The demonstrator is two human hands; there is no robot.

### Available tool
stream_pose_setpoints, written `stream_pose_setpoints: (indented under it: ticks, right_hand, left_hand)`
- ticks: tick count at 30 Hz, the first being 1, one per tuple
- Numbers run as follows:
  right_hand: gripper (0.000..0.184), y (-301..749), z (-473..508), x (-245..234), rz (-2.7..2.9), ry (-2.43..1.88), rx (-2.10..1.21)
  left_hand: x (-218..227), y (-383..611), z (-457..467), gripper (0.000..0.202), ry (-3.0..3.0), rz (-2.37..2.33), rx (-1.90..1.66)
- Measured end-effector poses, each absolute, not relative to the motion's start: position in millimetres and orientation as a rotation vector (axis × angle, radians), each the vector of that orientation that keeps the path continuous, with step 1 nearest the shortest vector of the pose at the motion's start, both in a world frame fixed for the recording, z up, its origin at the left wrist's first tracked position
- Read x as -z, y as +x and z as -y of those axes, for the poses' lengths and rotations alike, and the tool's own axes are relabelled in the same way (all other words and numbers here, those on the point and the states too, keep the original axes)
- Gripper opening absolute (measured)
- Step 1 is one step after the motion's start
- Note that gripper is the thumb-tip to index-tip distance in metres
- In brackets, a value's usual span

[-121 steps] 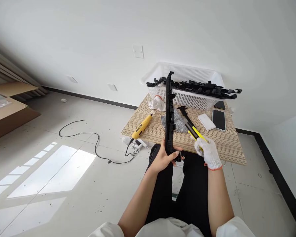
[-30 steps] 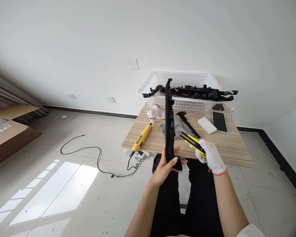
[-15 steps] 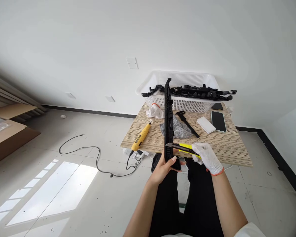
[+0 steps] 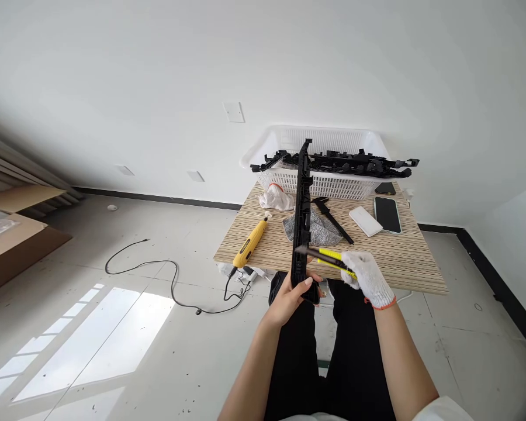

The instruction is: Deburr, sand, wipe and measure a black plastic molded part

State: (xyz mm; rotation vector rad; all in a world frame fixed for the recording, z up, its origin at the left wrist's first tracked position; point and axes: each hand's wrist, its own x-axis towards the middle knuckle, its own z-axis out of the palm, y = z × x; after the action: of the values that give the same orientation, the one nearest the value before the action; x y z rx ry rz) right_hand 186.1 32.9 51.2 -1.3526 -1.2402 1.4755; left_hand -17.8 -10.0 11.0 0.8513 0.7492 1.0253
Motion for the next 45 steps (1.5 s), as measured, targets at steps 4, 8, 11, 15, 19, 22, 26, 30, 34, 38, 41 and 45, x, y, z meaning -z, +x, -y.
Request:
stream_pose_setpoints:
  ticks: [4, 8, 11, 15, 19, 22, 26, 30, 34, 38, 41, 45]
  right_hand:
    - [0.047, 185.2, -33.3, -50.0, 1.221, -1.328, -1.451]
    - [0.045, 185.8, -33.7, -48.8, 1.153, -1.355, -1.448]
    - [0.045, 186.4, -33.9, -49.0, 1.211, -1.331, -1.494]
    - [0.045, 185.8, -34.2, -49.4, 1.135, -1.378, -1.470]
    - [0.044, 185.6, -34.1, -49.3, 1.231, -1.367, -1.540]
    - [0.044, 185.7, -33.5, -50.5, 1.156, -1.404, -1.471]
    - [0.045, 186.2, -32.9, -51.5, 1.257, -1.371, -1.524]
    - [0.046, 185.6, -33.3, -50.4, 1.131, -1.398, -1.468]
    - [0.045, 185.9, -33.2, -50.9, 1.230, -1.367, -1.546]
    - [0.045, 186.1, -32.7, -53.7, 1.174, -1.348, -1.488]
    - [0.042, 186.6, -32.8, -54.4, 1.281, -1.370, -1.596]
    - [0.044, 187.9, -33.6, -49.9, 1.129, -1.364, -1.481]
  left_hand:
    - [-12.3, -17.1, 9.6, 0.058, 0.831, -0.751, -1.030]
    - [-14.4, -16.5, 10.2, 0.059, 0.837, -0.762, -1.032]
    - [-14.3, -16.4, 10.2, 0.057, 0.838, -0.762, -1.036]
    - [-13.4, -16.9, 9.6, 0.059, 0.826, -0.743, -1.032]
    - [-13.9, -17.6, 9.4, 0.051, 0.831, -0.757, -1.008]
    - [-14.3, -17.9, 9.5, 0.048, 0.829, -0.762, -1.007]
    - [-13.8, -18.4, 9.6, 0.037, 0.842, -0.763, -0.992]
    - [-13.9, -18.5, 10.1, 0.033, 0.836, -0.752, -1.000]
    - [-14.6, -18.1, 10.7, 0.035, 0.834, -0.742, -1.010]
    - [-14.6, -18.1, 10.8, 0.040, 0.832, -0.754, -1.016]
    - [-13.7, -18.5, 10.4, 0.032, 0.861, -0.765, -0.983]
    - [-11.6, -18.4, 10.2, 0.045, 0.842, -0.761, -1.012]
